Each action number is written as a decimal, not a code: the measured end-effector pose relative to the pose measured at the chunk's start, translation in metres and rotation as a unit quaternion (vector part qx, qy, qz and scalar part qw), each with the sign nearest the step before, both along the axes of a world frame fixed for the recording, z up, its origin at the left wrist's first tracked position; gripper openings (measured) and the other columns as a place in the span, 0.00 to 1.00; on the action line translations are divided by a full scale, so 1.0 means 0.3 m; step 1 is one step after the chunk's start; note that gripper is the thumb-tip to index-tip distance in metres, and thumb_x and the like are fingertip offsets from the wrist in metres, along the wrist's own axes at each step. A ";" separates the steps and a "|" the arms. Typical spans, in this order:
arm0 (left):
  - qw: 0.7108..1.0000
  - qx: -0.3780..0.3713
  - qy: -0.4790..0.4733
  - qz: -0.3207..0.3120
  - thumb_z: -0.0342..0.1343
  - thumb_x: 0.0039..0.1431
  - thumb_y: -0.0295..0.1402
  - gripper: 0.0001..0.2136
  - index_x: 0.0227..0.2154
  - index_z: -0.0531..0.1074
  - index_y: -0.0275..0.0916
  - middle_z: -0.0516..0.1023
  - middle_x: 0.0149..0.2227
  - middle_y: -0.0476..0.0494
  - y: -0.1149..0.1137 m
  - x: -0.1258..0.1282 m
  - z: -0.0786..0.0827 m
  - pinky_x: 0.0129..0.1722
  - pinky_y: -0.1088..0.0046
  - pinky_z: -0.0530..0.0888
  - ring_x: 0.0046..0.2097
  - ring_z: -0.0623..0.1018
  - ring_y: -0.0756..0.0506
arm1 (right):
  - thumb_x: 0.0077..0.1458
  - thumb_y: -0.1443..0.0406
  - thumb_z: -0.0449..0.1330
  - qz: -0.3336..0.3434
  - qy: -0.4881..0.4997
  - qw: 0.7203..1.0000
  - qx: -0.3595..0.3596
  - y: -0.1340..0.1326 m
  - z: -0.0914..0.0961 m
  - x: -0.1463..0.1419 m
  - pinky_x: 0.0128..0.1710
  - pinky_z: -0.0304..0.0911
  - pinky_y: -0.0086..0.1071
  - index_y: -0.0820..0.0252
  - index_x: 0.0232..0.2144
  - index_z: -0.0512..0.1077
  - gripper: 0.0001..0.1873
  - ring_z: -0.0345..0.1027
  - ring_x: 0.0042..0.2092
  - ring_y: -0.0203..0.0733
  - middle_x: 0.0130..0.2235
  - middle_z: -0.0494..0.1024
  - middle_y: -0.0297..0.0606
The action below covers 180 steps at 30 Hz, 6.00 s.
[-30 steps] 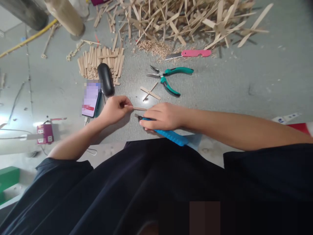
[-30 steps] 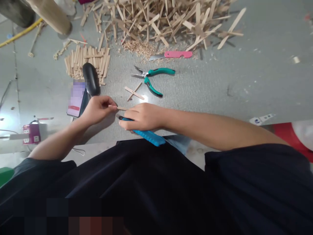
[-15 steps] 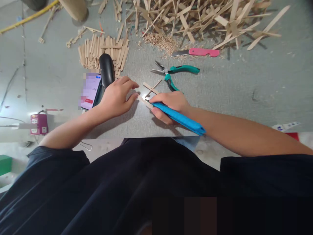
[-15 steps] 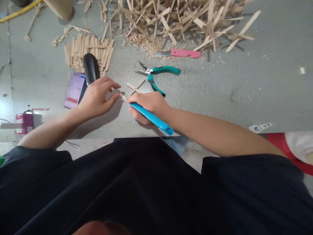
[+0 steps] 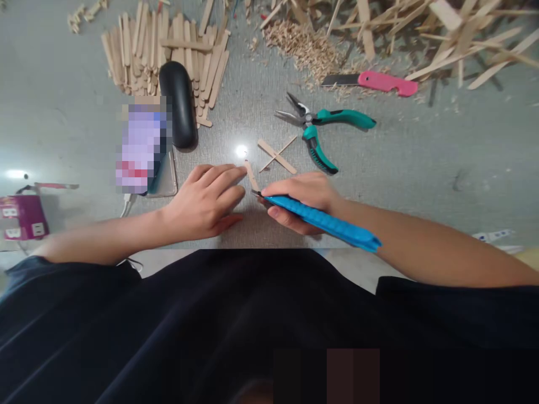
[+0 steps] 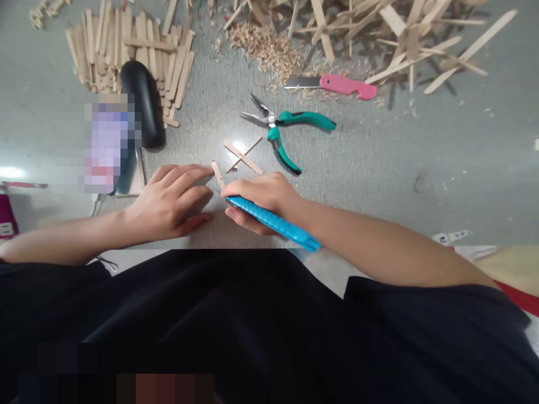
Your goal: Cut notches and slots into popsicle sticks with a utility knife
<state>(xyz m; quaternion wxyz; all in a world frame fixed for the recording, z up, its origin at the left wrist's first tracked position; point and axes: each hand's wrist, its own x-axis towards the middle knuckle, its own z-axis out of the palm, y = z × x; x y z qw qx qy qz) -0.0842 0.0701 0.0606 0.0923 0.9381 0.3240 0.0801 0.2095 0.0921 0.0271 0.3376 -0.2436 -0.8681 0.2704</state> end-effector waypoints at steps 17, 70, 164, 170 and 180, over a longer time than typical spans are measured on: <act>0.992 -0.071 -0.048 -0.095 0.60 0.78 0.44 0.19 0.66 0.74 0.49 0.70 0.80 0.37 0.029 -0.039 -0.068 0.73 0.35 0.68 0.81 0.70 0.27 | 0.77 0.56 0.61 0.059 0.006 0.997 -0.056 0.054 0.034 0.034 0.31 0.76 0.37 0.48 0.53 0.72 0.08 0.82 0.31 0.43 0.35 0.85 0.32; 0.990 -0.064 -0.062 -0.113 0.58 0.80 0.40 0.15 0.65 0.75 0.52 0.68 0.82 0.44 0.049 -0.028 -0.058 0.75 0.34 0.74 0.81 0.70 0.30 | 0.74 0.64 0.64 0.170 0.024 0.983 -0.067 0.122 0.018 0.040 0.35 0.75 0.37 0.53 0.54 0.77 0.09 0.77 0.34 0.43 0.37 0.82 0.36; 0.952 0.089 -0.264 -0.129 0.46 0.81 0.29 0.10 0.44 0.72 0.39 0.81 0.37 0.41 -0.079 0.097 0.066 0.35 0.69 0.76 0.35 0.75 0.46 | 0.80 0.72 0.40 -0.012 -0.453 0.876 0.165 0.116 0.168 -0.218 0.45 0.53 0.43 0.65 0.73 0.71 0.31 0.72 0.54 0.57 0.55 0.83 0.57; 0.913 -0.098 -0.395 0.016 0.51 0.79 0.28 0.07 0.42 0.71 0.42 0.82 0.33 0.48 -0.065 0.166 0.020 0.34 0.77 0.78 0.33 0.82 0.51 | 0.78 0.74 0.41 -0.094 -0.448 0.880 0.129 0.208 0.166 -0.309 0.57 0.58 0.48 0.71 0.65 0.76 0.27 0.68 0.65 0.62 0.62 0.80 0.58; 0.914 -0.159 -0.268 0.261 0.53 0.78 0.41 0.15 0.42 0.81 0.38 0.90 0.37 0.41 -0.008 0.146 -0.067 0.36 0.69 0.76 0.34 0.84 0.47 | 0.74 0.67 0.54 -0.190 -0.350 0.917 0.009 0.332 0.223 -0.026 0.60 0.68 0.58 0.65 0.69 0.77 0.27 0.72 0.63 0.68 0.64 0.78 0.60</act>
